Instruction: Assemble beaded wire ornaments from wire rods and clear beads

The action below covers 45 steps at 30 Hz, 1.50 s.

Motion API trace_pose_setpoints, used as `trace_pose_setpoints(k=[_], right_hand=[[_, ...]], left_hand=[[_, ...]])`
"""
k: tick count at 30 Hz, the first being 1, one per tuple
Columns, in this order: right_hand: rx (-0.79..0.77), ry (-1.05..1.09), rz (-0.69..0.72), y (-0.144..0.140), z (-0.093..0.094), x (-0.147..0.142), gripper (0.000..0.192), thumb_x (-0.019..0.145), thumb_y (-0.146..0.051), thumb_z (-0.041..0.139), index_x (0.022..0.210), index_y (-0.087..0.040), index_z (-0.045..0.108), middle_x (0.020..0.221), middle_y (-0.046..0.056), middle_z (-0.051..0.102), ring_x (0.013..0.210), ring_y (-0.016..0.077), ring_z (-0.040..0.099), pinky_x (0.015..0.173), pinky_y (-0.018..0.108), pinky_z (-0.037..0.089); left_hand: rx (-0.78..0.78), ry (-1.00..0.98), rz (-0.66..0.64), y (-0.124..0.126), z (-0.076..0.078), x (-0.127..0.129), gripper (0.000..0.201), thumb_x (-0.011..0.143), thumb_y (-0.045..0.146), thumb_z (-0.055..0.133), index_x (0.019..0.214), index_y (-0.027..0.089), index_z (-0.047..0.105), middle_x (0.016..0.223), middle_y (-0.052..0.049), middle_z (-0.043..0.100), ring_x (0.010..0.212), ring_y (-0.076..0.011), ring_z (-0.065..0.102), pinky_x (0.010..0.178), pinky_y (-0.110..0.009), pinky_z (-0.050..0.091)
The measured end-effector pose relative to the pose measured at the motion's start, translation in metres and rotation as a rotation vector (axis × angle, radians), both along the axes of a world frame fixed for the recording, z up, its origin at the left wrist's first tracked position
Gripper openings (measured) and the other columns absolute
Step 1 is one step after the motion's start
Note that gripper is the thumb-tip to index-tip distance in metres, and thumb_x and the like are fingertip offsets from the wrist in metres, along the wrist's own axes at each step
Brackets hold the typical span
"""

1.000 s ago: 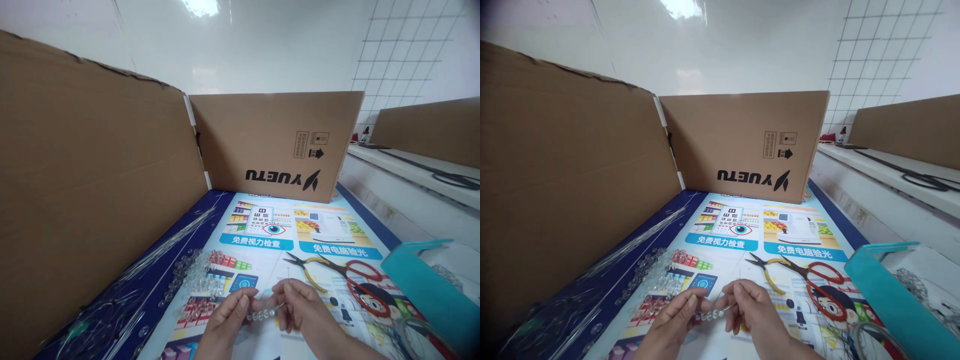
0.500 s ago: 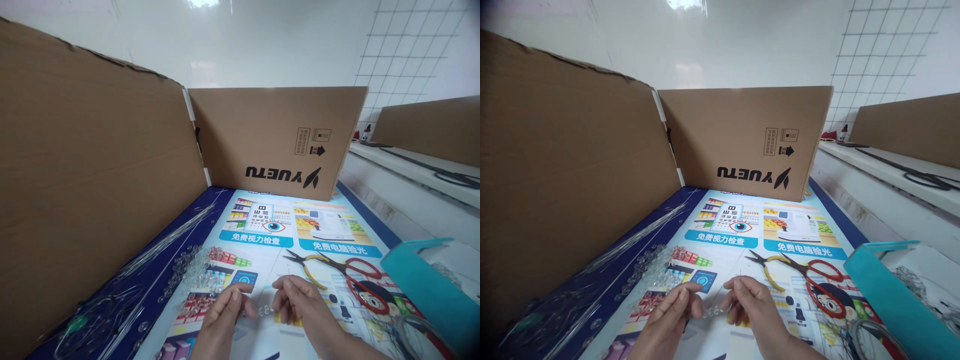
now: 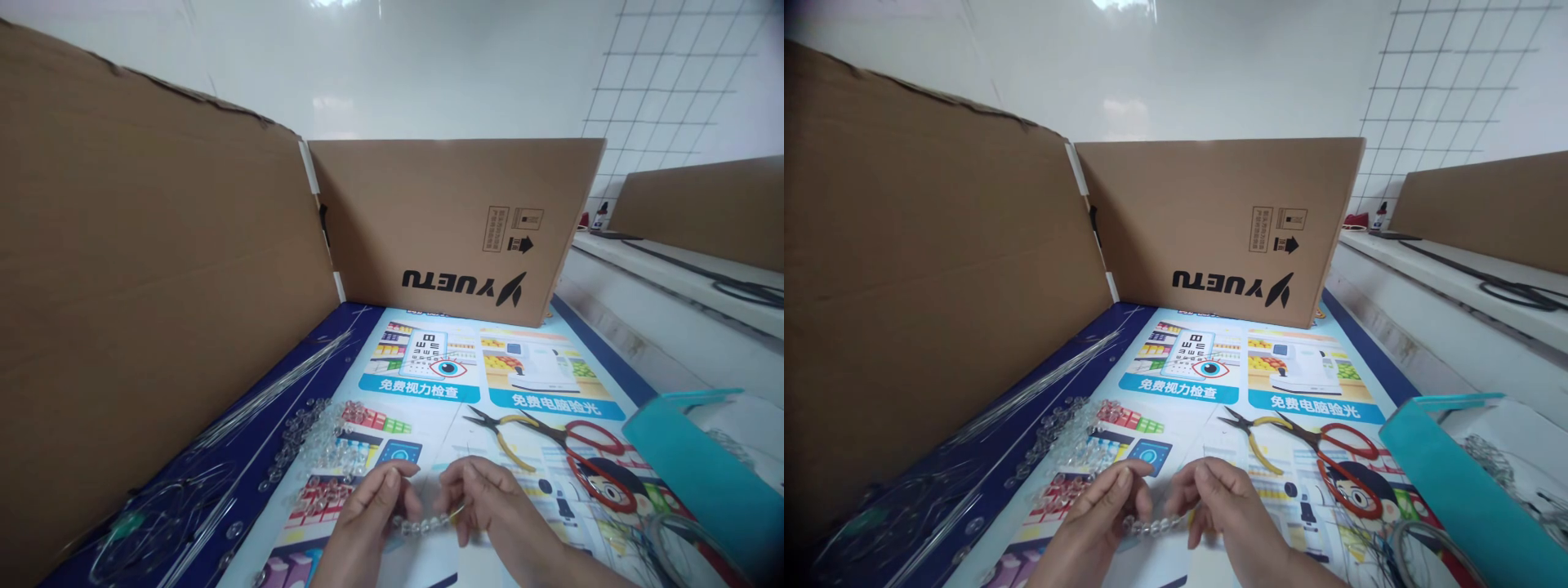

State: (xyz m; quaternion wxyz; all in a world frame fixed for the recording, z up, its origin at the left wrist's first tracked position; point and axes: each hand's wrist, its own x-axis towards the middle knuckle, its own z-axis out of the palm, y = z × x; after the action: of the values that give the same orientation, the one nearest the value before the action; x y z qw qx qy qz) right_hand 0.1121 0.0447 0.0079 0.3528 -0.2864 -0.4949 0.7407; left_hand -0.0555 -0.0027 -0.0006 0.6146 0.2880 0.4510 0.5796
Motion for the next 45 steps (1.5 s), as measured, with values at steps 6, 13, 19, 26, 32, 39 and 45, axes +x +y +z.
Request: trace_pose_setpoints(k=[6,13,19,26,32,39,45], right_hand=[[0.001,-0.052,-0.073,0.0,-0.001,0.002,0.037,0.086,-0.047,0.046,0.088,-0.014,0.062,0.074,0.007,0.062,0.063,0.0132,0.053,0.053,0.024,0.039],[0.011,-0.092,-0.086,0.004,-0.002,0.003,0.035,0.086,-0.046,0.046,0.086,-0.014,0.063,0.075,0.006,0.061,0.059,0.0109,0.05,0.054,0.024,0.038],[0.029,-0.108,-0.089,0.004,-0.001,0.003,0.035,0.087,-0.044,0.045,0.087,-0.014,0.062,0.075,0.006,0.061,0.057,0.0101,0.049,0.054,0.024,0.037],[0.049,-0.135,-0.092,0.002,-0.002,0.004,0.035,0.086,-0.045,0.046,0.086,-0.014,0.063,0.073,0.004,0.059,0.056,0.0096,0.047,0.054,0.024,0.036],[0.079,-0.174,-0.132,0.005,-0.005,0.005,0.033,0.085,-0.044,0.049,0.086,-0.015,0.065,0.074,0.004,0.059,0.057,0.0099,0.047,0.056,0.024,0.037],[0.023,-0.118,-0.204,0.009,-0.004,0.007,0.03,0.084,-0.041,0.053,0.092,-0.015,0.066,0.074,0.004,0.058,0.061,0.0101,0.046,0.05,0.021,0.033],[-0.182,0.131,-0.105,0.008,-0.001,0.005,0.031,0.086,-0.041,0.048,0.098,-0.015,0.061,0.061,0.002,0.057,0.052,0.0126,0.053,0.04,0.02,0.031]], left_hand=[[0.01,-0.044,0.087,-0.003,0.008,-0.002,0.027,0.074,0.042,0.063,0.086,0.018,0.066,0.064,0.0,0.057,0.066,-0.0141,0.047,0.065,-0.025,0.036],[0.036,-0.21,0.145,-0.001,0.012,-0.001,0.024,0.071,0.033,0.068,0.088,0.017,0.067,0.062,0.0,0.056,0.06,-0.0113,0.048,0.06,-0.023,0.039],[-0.003,-0.312,0.146,0.001,0.012,-0.002,0.024,0.066,0.03,0.073,0.085,0.017,0.066,0.063,0.002,0.055,0.055,-0.0084,0.049,0.055,-0.021,0.04],[0.001,-0.249,0.076,0.001,0.014,0.0,0.02,0.072,0.032,0.067,0.083,0.015,0.066,0.057,0.003,0.051,0.05,-0.0067,0.042,0.056,-0.021,0.038],[-0.007,-0.156,0.062,0.0,0.011,-0.001,0.023,0.073,0.036,0.066,0.085,0.016,0.066,0.055,0.004,0.049,0.05,-0.006,0.038,0.054,-0.019,0.031],[-0.027,-0.087,0.062,0.001,0.008,-0.001,0.026,0.071,0.038,0.068,0.086,0.017,0.066,0.055,0.003,0.051,0.053,-0.009,0.04,0.054,-0.022,0.031],[-0.006,-0.072,0.039,0.001,0.009,-0.001,0.027,0.073,0.039,0.065,0.086,0.016,0.066,0.054,0.003,0.052,0.05,-0.0083,0.04,0.053,-0.022,0.029]])
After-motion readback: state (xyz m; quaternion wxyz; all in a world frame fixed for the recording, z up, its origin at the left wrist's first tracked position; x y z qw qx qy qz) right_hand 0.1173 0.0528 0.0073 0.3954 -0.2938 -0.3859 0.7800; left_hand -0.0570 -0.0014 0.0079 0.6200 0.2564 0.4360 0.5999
